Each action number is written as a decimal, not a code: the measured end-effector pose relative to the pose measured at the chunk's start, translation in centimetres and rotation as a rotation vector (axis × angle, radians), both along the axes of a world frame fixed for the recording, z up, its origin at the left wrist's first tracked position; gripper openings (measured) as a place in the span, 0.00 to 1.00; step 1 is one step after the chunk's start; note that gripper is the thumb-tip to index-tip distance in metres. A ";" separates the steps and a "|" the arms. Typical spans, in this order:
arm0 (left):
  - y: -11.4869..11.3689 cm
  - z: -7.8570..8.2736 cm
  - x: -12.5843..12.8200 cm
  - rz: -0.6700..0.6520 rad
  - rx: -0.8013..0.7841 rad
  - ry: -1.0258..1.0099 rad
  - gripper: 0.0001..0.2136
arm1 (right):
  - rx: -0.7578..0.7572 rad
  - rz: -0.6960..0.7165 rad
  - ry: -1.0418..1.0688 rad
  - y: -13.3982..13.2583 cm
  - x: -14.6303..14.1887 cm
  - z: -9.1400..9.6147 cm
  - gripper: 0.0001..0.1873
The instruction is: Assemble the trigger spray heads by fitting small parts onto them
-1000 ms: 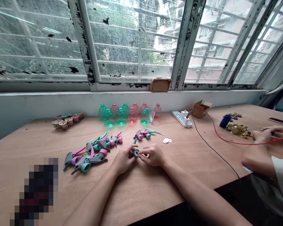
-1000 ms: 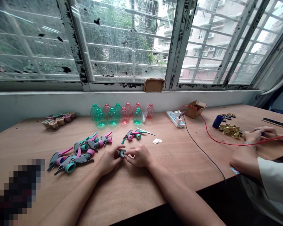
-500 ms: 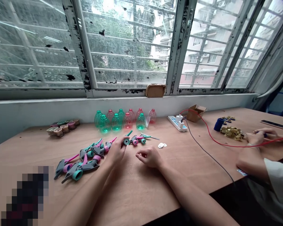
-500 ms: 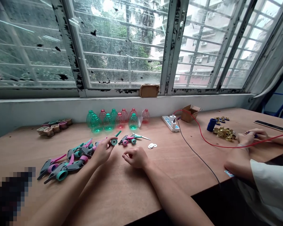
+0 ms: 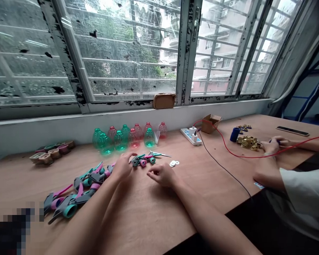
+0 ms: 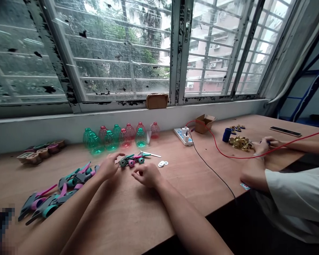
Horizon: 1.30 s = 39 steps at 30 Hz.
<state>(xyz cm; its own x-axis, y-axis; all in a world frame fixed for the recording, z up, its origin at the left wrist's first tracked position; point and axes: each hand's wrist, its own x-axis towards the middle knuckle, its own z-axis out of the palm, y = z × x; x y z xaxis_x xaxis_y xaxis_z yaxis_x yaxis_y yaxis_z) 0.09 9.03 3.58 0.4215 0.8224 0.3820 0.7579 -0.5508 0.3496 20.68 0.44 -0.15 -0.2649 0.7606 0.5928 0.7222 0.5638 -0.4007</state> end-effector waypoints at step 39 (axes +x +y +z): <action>-8.9 -2.5 -0.2 -0.181 -0.216 -0.375 0.17 | -0.582 -0.679 0.046 2.8 11.5 -2.5 0.07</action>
